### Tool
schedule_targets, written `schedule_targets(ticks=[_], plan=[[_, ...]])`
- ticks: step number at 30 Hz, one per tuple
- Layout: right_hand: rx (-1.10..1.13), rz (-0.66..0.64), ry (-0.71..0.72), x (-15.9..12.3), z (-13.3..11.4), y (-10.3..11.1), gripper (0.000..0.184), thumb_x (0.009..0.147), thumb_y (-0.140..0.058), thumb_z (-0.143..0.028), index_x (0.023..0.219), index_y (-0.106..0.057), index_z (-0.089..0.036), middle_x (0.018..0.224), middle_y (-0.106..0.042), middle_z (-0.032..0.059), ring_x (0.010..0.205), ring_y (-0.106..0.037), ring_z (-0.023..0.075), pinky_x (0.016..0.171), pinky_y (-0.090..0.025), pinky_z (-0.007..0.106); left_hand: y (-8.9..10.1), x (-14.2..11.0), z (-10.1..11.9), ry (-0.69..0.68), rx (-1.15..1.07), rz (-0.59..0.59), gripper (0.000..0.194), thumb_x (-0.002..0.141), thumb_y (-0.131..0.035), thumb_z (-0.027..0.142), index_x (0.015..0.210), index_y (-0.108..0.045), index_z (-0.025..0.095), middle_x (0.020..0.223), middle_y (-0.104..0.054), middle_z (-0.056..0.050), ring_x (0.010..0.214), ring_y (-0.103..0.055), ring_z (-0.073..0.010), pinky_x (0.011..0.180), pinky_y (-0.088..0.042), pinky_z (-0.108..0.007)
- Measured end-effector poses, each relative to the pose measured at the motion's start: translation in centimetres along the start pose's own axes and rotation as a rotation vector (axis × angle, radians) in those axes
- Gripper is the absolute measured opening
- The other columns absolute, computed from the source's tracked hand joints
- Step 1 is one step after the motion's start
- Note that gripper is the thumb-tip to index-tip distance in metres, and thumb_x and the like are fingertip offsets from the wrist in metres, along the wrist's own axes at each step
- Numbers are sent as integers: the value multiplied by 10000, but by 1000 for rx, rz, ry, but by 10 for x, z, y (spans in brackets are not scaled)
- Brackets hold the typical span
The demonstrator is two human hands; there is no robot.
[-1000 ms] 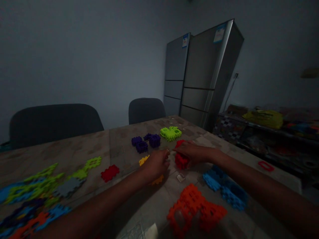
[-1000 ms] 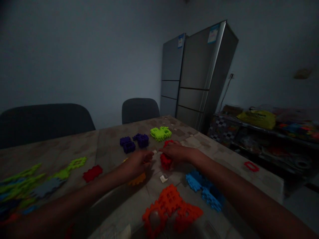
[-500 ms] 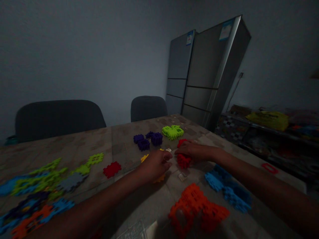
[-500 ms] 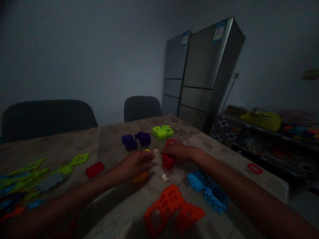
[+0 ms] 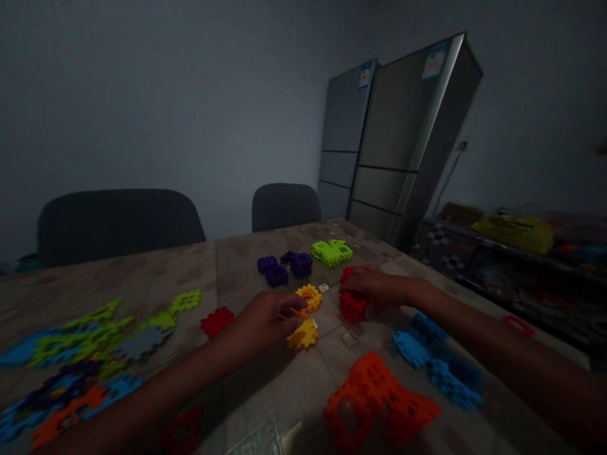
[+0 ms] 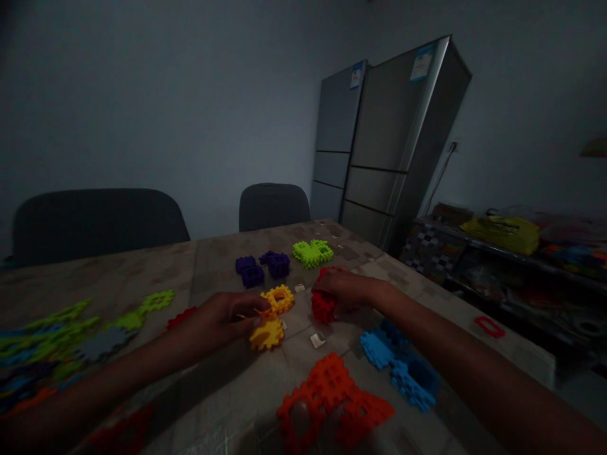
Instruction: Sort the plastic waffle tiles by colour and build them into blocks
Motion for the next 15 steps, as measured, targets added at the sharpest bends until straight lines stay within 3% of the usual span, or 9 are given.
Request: schedule_targets(ticks=[4, 15], plan=[[22, 4, 3, 1, -4, -7, 833, 666, -786, -158, 1438, -475, -182, 1424, -542, 166, 1358, -408, 355, 1126, -214, 536, 9, -16, -4, 20, -21, 3, 340, 806, -541, 381, 1052, -688, 198, 1015, -722, -34, 868, -677, -215, 785, -515, -310], [-28, 41, 100, 5, -7, -13, 607, 667, -747, -137, 1252, -587, -137, 1214, -647, 179, 1171, -553, 357, 1062, -278, 579, 9, -32, -5, 97, 4, -27, 476, 771, -484, 519, 1056, -667, 185, 1054, -703, -74, 917, -658, -242, 803, -508, -355]])
Point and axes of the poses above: each hand's wrist, its own x-axis towards the middle knuckle, its own y-axis out of the back of the hand, z = x × y, the point moved 5 cm from there along x, towards the middle knuckle
